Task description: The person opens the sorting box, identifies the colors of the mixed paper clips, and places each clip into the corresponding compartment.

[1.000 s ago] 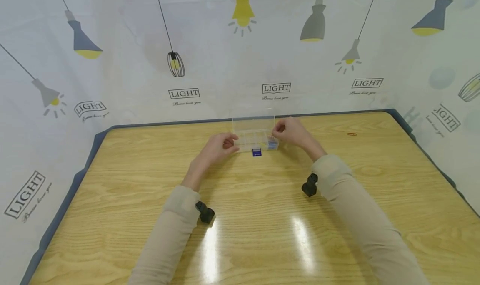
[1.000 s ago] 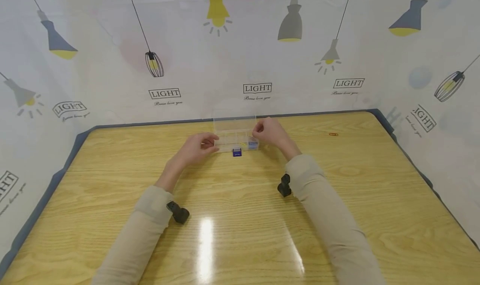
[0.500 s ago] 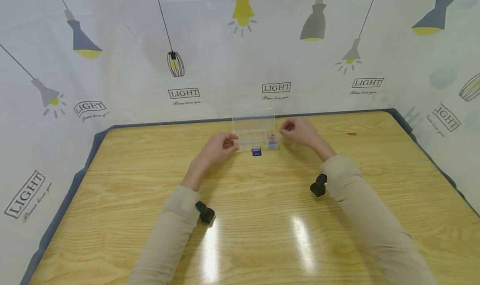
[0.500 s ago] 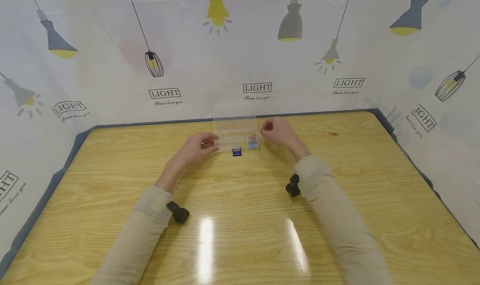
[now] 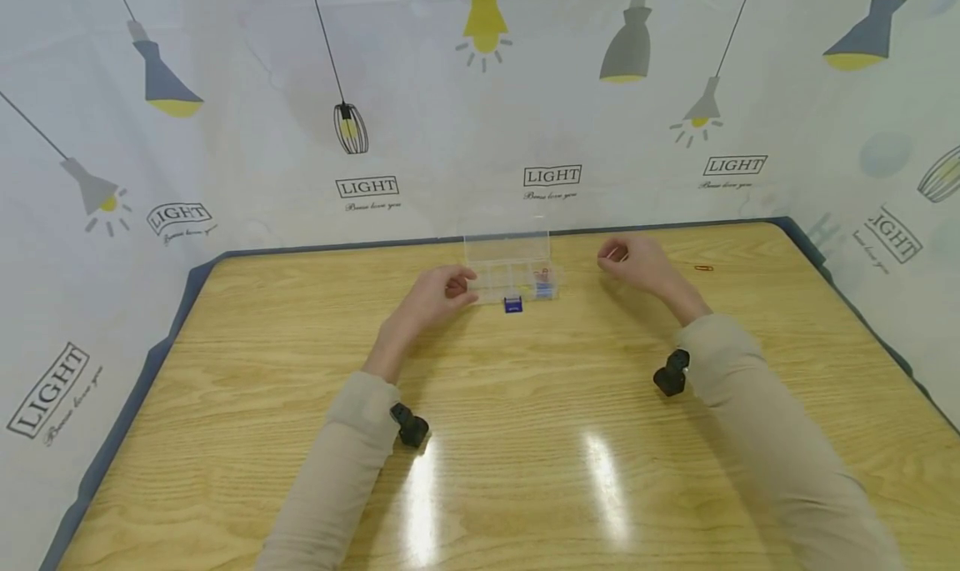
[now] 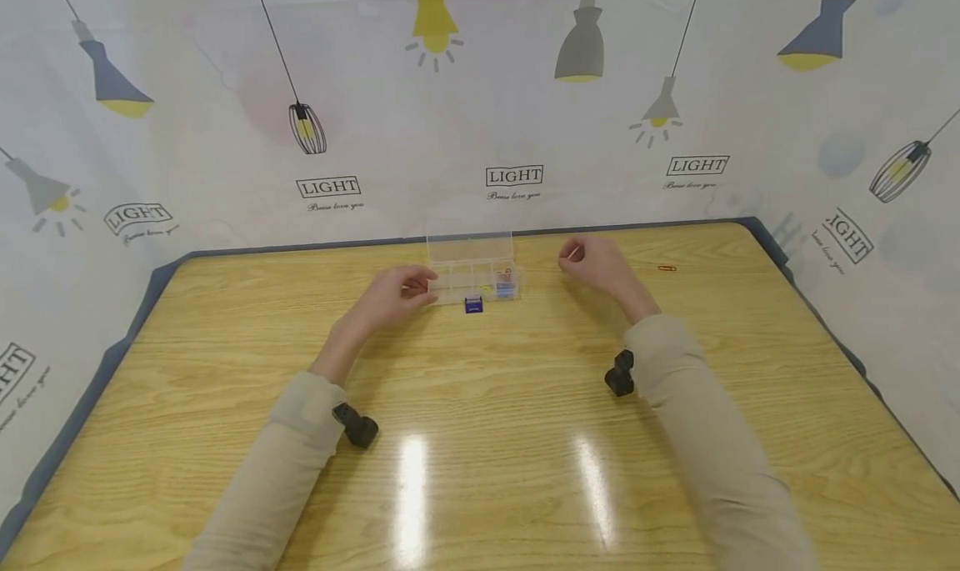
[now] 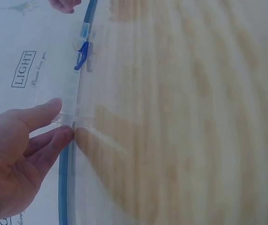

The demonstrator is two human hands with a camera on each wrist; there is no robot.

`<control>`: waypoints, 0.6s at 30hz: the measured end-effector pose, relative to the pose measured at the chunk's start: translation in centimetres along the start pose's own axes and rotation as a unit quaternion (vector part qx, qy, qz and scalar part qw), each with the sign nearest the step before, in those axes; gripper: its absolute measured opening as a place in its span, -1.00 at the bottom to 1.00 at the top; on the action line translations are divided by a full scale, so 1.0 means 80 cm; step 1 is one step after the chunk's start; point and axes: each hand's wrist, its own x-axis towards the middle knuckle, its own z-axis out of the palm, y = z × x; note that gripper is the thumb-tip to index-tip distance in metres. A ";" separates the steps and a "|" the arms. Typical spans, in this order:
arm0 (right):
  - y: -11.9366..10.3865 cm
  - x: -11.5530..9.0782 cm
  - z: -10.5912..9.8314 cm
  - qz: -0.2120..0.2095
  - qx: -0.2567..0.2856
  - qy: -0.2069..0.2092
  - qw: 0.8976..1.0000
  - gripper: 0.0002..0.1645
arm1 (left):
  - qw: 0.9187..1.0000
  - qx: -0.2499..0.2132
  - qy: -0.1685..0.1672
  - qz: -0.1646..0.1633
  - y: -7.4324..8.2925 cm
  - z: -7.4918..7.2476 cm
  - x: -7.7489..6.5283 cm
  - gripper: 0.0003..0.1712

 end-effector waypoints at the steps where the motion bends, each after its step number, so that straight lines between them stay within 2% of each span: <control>1: 0.004 -0.002 -0.003 0.002 0.001 0.001 1.000 -0.72 | 1.000 0.001 0.000 0.000 0.000 0.000 0.000 -0.58; 8: 0.039 -0.015 -0.020 0.035 -0.006 0.018 0.999 -0.71 | 1.000 0.004 0.001 -0.001 -0.002 0.001 0.002 -0.58; 18: 0.090 -0.034 -0.048 0.076 -0.006 0.033 0.997 -0.59 | 1.000 0.001 -0.002 -0.004 -0.001 0.001 0.002 -0.58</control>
